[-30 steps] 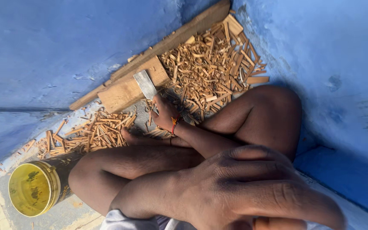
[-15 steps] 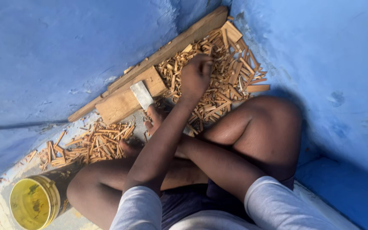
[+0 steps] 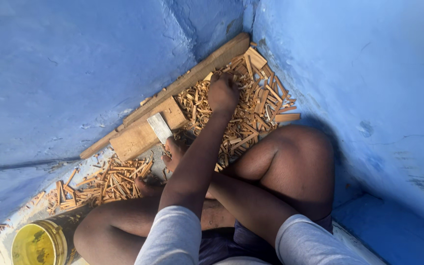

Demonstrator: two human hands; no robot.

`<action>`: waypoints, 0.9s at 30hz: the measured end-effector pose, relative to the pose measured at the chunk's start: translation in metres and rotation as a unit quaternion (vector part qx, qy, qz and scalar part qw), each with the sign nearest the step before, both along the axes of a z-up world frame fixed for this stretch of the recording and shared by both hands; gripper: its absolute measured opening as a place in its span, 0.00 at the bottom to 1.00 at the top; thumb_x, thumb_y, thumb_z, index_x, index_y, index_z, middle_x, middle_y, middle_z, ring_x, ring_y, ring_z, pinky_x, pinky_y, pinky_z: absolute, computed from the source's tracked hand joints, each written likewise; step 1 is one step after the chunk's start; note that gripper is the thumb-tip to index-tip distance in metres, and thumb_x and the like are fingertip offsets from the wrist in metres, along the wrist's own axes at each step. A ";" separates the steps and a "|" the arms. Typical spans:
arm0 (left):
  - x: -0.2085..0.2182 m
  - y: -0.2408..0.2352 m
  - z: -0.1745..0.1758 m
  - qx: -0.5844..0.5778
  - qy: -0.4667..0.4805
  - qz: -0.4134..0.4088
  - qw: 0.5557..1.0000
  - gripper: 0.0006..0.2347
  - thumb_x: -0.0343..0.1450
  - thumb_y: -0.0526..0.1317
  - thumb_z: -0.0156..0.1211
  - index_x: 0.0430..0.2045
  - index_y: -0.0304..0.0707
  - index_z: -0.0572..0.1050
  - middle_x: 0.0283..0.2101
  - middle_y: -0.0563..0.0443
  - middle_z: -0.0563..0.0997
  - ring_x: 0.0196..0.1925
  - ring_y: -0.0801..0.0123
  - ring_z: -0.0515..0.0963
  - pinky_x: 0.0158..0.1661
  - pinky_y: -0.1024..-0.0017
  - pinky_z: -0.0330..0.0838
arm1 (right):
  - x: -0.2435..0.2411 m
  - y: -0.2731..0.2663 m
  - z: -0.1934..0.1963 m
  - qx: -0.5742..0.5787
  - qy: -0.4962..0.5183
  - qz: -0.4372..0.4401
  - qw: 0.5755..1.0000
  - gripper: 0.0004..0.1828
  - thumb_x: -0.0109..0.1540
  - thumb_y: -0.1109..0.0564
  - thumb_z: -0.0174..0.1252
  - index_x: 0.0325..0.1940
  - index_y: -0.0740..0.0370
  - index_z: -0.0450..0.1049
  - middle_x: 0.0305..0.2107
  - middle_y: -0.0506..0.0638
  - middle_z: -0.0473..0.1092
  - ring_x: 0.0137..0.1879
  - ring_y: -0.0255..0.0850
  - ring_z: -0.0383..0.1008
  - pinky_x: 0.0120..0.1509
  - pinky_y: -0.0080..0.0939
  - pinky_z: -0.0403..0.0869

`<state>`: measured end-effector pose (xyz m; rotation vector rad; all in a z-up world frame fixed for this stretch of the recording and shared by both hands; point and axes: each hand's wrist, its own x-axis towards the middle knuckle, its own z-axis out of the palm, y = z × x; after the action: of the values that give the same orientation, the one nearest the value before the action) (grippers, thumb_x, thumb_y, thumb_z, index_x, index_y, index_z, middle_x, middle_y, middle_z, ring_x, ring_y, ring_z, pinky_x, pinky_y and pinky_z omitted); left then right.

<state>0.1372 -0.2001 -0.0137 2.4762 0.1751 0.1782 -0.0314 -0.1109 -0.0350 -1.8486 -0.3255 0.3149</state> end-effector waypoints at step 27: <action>-0.162 0.178 0.044 -0.327 -0.082 -0.129 0.933 0.03 0.78 0.34 0.51 0.42 0.36 0.73 0.42 0.46 0.85 0.44 0.68 0.83 0.47 0.71 0.77 | 0.003 0.025 -0.062 0.003 -0.126 0.004 0.992 0.18 0.58 0.56 0.63 0.49 0.66 0.72 0.41 0.62 0.73 0.46 0.53 0.75 0.47 0.53 0.74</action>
<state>-0.0247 -0.0222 0.0306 1.7866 -0.1458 0.1778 -0.0286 -0.0860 -0.0965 -1.8840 -0.5051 0.0846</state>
